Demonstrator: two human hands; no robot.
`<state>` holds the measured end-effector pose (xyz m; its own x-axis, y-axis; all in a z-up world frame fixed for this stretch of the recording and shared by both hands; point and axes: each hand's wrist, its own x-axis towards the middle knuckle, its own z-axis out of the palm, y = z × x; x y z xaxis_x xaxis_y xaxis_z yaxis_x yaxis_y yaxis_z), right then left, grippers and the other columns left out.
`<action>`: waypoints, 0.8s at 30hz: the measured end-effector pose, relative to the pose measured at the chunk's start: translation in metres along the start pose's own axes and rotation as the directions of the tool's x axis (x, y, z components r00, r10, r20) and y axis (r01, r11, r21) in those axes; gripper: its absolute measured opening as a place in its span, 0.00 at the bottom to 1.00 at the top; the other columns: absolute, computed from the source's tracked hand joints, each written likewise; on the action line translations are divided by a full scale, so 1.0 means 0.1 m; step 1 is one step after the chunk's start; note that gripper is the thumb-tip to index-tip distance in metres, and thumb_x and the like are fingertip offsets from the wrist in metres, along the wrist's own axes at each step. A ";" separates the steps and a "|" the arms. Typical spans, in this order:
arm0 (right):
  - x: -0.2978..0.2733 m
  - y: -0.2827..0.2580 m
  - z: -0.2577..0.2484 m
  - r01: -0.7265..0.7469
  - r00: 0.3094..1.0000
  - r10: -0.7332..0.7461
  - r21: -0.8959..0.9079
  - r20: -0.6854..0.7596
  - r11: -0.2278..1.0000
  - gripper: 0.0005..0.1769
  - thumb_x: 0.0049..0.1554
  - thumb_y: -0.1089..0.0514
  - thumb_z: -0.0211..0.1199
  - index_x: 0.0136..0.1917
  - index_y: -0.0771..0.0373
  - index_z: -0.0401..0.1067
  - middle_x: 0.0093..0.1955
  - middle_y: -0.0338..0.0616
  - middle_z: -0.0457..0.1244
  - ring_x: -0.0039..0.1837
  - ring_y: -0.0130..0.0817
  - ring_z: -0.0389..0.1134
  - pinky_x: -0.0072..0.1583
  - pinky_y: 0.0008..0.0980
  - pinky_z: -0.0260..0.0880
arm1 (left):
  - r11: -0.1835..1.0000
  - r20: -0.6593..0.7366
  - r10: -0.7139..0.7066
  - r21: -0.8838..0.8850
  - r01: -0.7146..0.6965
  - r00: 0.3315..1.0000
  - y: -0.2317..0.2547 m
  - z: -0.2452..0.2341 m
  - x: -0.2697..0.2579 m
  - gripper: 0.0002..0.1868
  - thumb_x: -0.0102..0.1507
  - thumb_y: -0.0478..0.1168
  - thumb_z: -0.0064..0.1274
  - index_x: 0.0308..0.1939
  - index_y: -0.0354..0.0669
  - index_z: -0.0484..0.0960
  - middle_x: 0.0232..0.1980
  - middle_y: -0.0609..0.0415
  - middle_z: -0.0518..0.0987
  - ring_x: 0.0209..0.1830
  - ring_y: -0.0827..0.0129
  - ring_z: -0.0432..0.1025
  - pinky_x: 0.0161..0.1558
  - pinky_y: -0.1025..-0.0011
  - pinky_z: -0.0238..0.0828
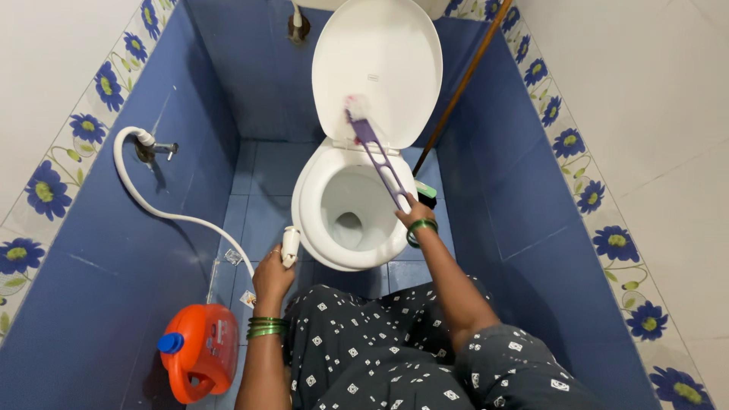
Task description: The person cleans a toilet by using a brush to scrub the inside of the bowl and the exterior surfaces, while holding a water sprayer.
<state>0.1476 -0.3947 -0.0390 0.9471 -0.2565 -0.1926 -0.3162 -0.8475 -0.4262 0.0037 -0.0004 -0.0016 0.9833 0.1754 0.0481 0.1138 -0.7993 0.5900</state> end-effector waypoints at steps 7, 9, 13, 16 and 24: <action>-0.90 0.62 0.22 -0.028 0.968 0.068 0.167 -0.240 0.986 0.46 0.44 0.41 0.77 0.71 0.57 0.66 0.63 0.59 0.67 0.64 0.55 0.69 0.64 0.45 0.68 | 0.997 0.053 -0.013 0.078 0.009 0.999 0.08 -0.07 -0.04 0.27 0.54 0.53 0.66 0.53 0.47 0.83 0.44 0.44 0.84 0.48 0.46 0.78 0.47 0.52 0.74; -1.18 0.72 0.28 -0.021 0.981 0.085 0.346 -0.172 0.938 0.46 0.40 0.48 0.76 0.71 0.56 0.69 0.61 0.56 0.69 0.62 0.50 0.72 0.63 0.42 0.72 | 0.994 0.060 -0.031 0.105 0.024 0.998 0.10 -0.12 -0.06 0.26 0.54 0.54 0.67 0.52 0.48 0.83 0.43 0.44 0.85 0.47 0.46 0.78 0.46 0.52 0.74; -1.58 0.93 0.30 0.061 0.986 0.021 0.471 -0.167 0.880 0.48 0.36 0.55 0.74 0.70 0.61 0.68 0.57 0.55 0.70 0.53 0.46 0.73 0.55 0.39 0.74 | 0.988 0.086 -0.089 0.136 0.076 0.992 0.05 -0.09 -0.10 0.25 0.55 0.56 0.66 0.50 0.50 0.84 0.42 0.45 0.85 0.45 0.46 0.79 0.46 0.53 0.74; -1.61 1.01 0.30 0.245 0.960 -0.130 0.519 -0.247 0.819 0.47 0.35 0.56 0.74 0.69 0.66 0.68 0.55 0.53 0.70 0.49 0.38 0.72 0.52 0.35 0.73 | 0.986 0.075 -0.110 0.136 0.099 0.991 -0.04 -0.04 -0.13 0.23 0.54 0.56 0.66 0.49 0.53 0.85 0.42 0.45 0.85 0.45 0.46 0.79 0.46 0.53 0.75; -1.45 1.08 0.46 0.288 0.958 -0.199 0.693 -0.208 0.660 0.45 0.39 0.60 0.72 0.71 0.68 0.67 0.42 0.43 0.68 0.39 0.26 0.66 0.43 0.27 0.70 | 0.982 0.061 -0.100 0.164 0.089 0.993 0.27 -0.08 -0.29 0.25 0.54 0.61 0.65 0.48 0.54 0.85 0.38 0.47 0.85 0.41 0.48 0.79 0.43 0.54 0.75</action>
<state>-0.0265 -0.4278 -0.0973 0.9812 -0.1736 0.0848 0.0269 -0.3116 -0.9498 -0.0234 -0.0225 0.0187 0.9738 0.2192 -0.0605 0.2225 -0.8640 0.4516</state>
